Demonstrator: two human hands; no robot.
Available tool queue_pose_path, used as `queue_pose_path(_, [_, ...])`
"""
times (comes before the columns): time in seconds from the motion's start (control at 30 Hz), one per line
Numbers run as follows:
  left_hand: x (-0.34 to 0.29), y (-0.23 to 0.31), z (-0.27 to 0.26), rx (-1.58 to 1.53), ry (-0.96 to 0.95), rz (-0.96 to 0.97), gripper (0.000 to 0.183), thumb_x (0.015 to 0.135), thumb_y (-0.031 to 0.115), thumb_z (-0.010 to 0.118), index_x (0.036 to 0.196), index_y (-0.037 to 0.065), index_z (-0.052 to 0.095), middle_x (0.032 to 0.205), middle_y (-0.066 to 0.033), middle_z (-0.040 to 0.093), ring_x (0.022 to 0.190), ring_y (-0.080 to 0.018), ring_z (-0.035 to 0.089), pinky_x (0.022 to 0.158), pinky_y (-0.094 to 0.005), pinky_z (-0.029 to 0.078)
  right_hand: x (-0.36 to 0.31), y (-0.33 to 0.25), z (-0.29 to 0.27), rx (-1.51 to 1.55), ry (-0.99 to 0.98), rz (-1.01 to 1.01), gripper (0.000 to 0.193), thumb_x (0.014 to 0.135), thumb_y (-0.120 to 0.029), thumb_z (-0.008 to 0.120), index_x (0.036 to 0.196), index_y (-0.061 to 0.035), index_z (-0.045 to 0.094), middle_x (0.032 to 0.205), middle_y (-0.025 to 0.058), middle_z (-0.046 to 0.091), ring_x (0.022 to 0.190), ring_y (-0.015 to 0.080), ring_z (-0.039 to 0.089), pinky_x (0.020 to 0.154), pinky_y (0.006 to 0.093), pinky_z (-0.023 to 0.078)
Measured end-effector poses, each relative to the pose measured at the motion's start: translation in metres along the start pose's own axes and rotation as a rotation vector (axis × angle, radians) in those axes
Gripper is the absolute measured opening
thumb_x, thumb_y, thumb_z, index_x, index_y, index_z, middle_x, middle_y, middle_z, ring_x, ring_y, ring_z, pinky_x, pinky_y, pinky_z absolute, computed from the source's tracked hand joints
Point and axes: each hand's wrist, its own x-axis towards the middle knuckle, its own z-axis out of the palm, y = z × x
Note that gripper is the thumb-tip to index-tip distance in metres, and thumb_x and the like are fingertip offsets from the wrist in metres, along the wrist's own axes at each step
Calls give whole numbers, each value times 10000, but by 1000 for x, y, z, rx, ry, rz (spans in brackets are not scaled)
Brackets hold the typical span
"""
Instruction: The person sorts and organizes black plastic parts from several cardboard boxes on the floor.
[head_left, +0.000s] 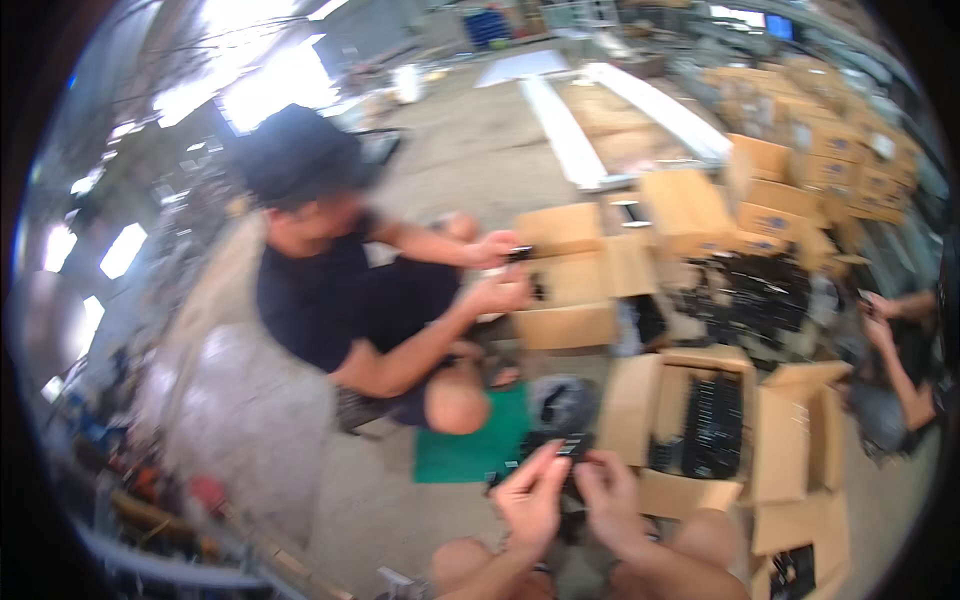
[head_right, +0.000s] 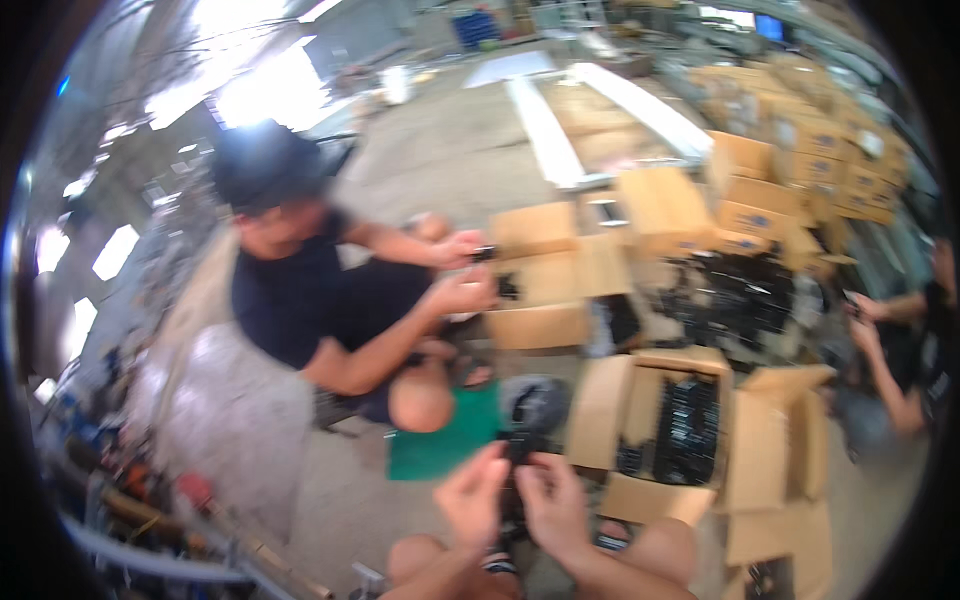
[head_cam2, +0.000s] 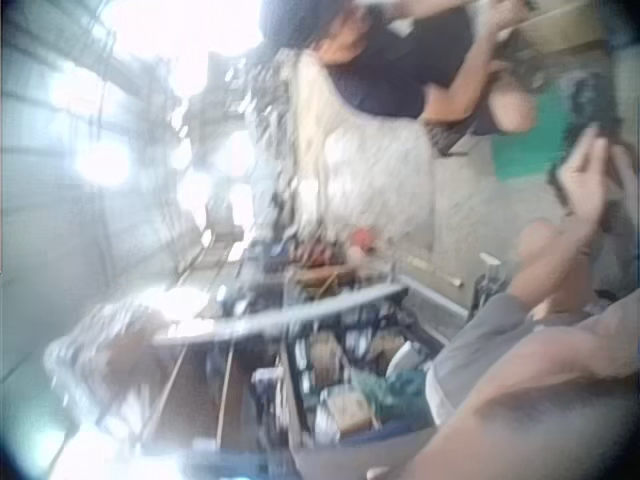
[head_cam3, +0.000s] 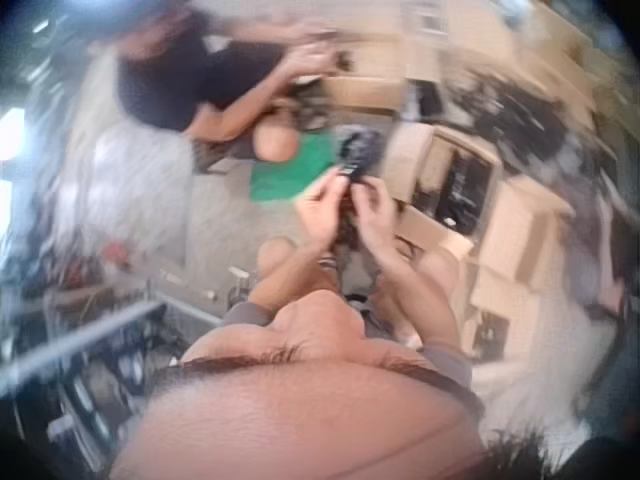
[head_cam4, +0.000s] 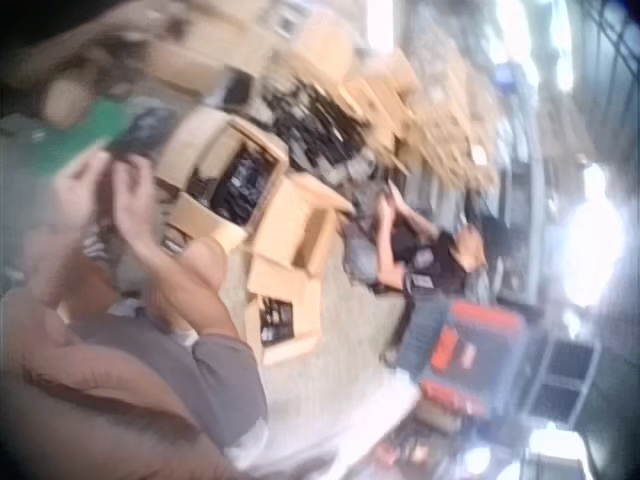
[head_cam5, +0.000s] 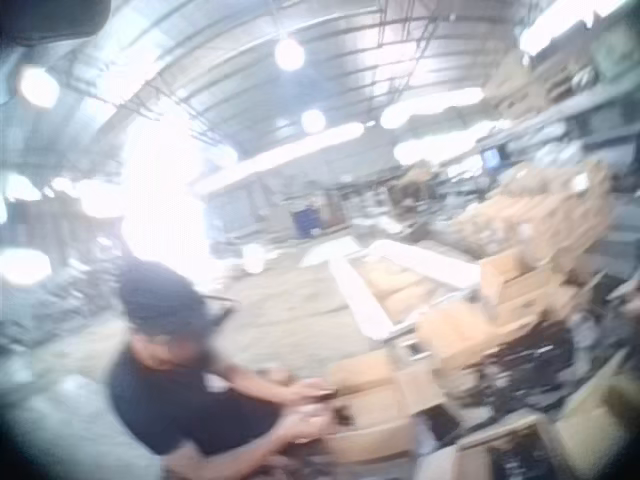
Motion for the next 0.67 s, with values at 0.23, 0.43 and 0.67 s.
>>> queue_pose_path(0.23, [-7,-31,-35,-40,105,142,293,945,79,618,1174,-101,649,981,-110,711,854,-132,632,786,-279,519,-8,27,24,275,-326,19,406,986,-184,615,1325,-5,481,1126,71,622,1052,135,599,926,292,480])
queue_pose_path(0.43, [-17,-13,-21,-13,51,156,251,871,-10,667,1108,-91,685,1080,-175,705,985,-213,664,916,-348,516,-11,25,7,314,-268,123,338,950,-158,669,1218,34,591,1112,68,660,1018,118,622,923,274,494])
queue_pose_path(0.67, [3,-27,-70,-75,35,73,276,859,-16,707,1128,-65,679,1129,-150,692,1008,-184,644,923,-306,504,-10,24,39,201,-167,194,266,936,-105,673,1142,56,626,1068,124,687,990,158,655,884,285,532])
